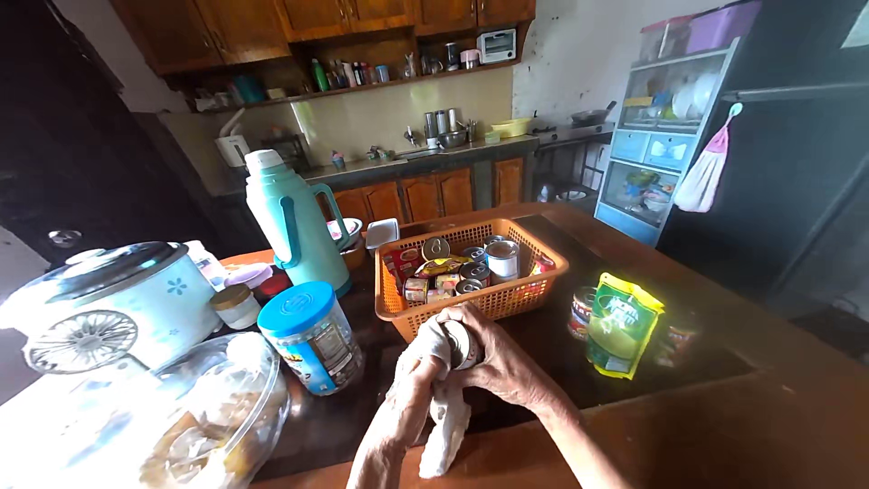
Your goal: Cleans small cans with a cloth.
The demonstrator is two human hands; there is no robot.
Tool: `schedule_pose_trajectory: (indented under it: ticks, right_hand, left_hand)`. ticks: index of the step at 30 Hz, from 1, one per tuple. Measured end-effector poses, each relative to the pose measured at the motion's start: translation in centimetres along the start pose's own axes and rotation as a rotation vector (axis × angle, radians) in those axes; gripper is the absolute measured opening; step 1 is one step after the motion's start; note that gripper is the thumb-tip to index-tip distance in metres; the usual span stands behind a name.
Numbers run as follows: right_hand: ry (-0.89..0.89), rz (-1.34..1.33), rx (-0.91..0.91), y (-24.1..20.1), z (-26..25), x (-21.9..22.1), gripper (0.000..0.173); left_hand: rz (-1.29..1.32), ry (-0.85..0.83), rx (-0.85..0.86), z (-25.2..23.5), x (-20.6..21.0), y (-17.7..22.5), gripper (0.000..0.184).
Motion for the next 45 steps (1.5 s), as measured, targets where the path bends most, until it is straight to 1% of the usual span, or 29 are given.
schedule_pose_trajectory:
  ticks: [2,3,5,7,8,9,10,11,13,14,16,18,22,24,26,28,30,31,32,34,35,36,37,38,39,40,41,43,45]
  right_hand:
    - [-0.007,0.135,-0.001,-0.2,0.0,0.0,0.062]
    - [0.003,0.236,-0.001,-0.3,0.0,0.0,0.060]
    - [0.016,0.394,0.008,-0.1,0.1,0.1,0.057]
    - [0.016,0.442,0.019,0.1,0.1,0.1,0.058]
    - [0.016,0.445,0.022,0.2,0.1,0.0,0.060]
    - [0.015,0.448,0.026,0.2,0.2,0.0,0.062]
    - [0.008,0.459,0.031,0.2,0.1,0.0,0.062]
    - [0.002,0.474,0.032,0.1,0.1,0.0,0.060]
    - [0.014,0.518,0.023,0.0,0.1,-0.1,0.056]
    - [0.023,0.538,0.021,0.0,0.1,-0.2,0.055]
    - [0.027,0.551,0.022,0.1,0.2,-0.4,0.056]
    - [0.023,0.556,0.024,0.4,0.2,-0.4,0.056]
    - [0.020,0.636,0.018,-0.1,0.3,0.3,0.061]
    - [0.005,0.582,0.020,-0.2,0.2,0.4,0.063]
    - [0.018,0.419,0.015,0.1,0.0,-0.2,0.059]
    - [0.075,0.225,0.008,0.4,-0.1,-1.2,0.058]
    - [0.135,0.076,0.012,0.9,-0.1,-2.2,0.060]
    - [0.153,0.054,0.024,1.2,-0.1,-2.6,0.062]
    - [0.164,0.078,0.037,1.3,0.0,-2.9,0.063]
    - [0.173,0.178,0.065,1.4,0.1,-3.1,0.064]
    - [0.176,0.226,0.065,1.3,0.0,-3.1,0.063]
    - [0.180,0.262,0.052,1.2,0.0,-3.0,0.060]
    - [0.185,0.290,0.030,1.0,0.0,-2.8,0.056]
    - [0.196,0.317,0.008,0.9,0.0,-2.6,0.050]
    - [0.205,0.334,-0.006,0.9,0.1,-2.5,0.046]
    - [0.213,0.340,-0.017,1.0,0.1,-2.4,0.044]
    - [0.219,0.345,-0.028,1.0,0.1,-2.3,0.044]
    - [0.224,0.369,-0.021,1.2,0.2,-2.5,0.042]
    - [0.256,0.408,0.027,1.5,0.2,-3.0,0.036]
  left_hand:
    - [-0.098,0.008,0.010,0.2,-0.1,0.6,0.031]
    - [-0.188,0.050,0.017,0.3,-0.2,0.9,0.023]
    - [-0.378,0.119,0.082,0.1,-0.6,1.2,0.022]
    - [-0.490,0.173,0.204,0.2,-0.6,1.3,0.025]
    - [-0.505,0.231,0.255,0.2,-0.5,1.4,0.024]
    - [-0.493,0.286,0.281,0.2,-0.4,1.5,0.022]
    - [-0.470,0.334,0.270,0.2,-0.5,1.4,0.020]
    - [-0.425,0.353,0.207,0.1,-0.7,1.1,0.020]
    - [-0.310,0.326,0.045,-0.2,-1.0,0.2,0.019]
    - [-0.263,0.277,0.006,-0.3,-0.9,-0.2,0.018]
    - [-0.207,0.181,0.012,-0.2,-0.6,-0.5,0.017]
    - [-0.164,0.154,0.050,-0.3,-0.7,-0.4,0.018]
    - [-0.138,0.262,0.091,-0.1,-1.6,-0.1,0.021]
    - [-0.191,0.331,0.115,0.0,-1.8,0.0,0.022]
    - [-0.224,0.387,0.149,0.0,-1.6,0.4,0.019]
    - [-0.164,0.415,0.221,0.0,-1.6,0.9,0.016]
    - [-0.067,0.478,0.296,0.4,-1.8,1.7,0.015]
    - [-0.052,0.512,0.340,0.7,-1.8,2.3,0.015]
    - [-0.085,0.508,0.401,1.2,-1.8,2.8,0.016]
    - [-0.277,0.394,0.534,2.3,-1.1,3.2,0.023]
    - [-0.430,0.354,0.574,2.9,-0.3,3.1,0.026]
    - [-0.637,0.344,0.630,3.5,0.6,2.9,0.027]
    - [-0.914,0.352,0.747,4.2,1.7,2.7,0.024]
    - [-1.195,0.382,0.942,4.8,3.0,2.6,0.016]
    - [-1.365,0.395,1.075,5.3,3.8,2.2,0.011]
    - [-1.470,0.403,1.147,5.5,4.4,1.9,0.010]
    - [-1.518,0.403,1.179,5.7,4.6,1.7,0.011]
    - [-1.504,0.391,1.199,5.8,4.8,1.5,0.012]
    - [-1.473,0.366,1.204,5.8,4.9,1.4,0.012]
Point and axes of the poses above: each hand's wrist, its own z-axis away from the middle knuckle, its own x-axis out of the palm, y = z × x, the point moved 8 cm from there along -z, towards the middle knuckle, and after that the axes turned 3 degrees about z, right-handed, at the moved point
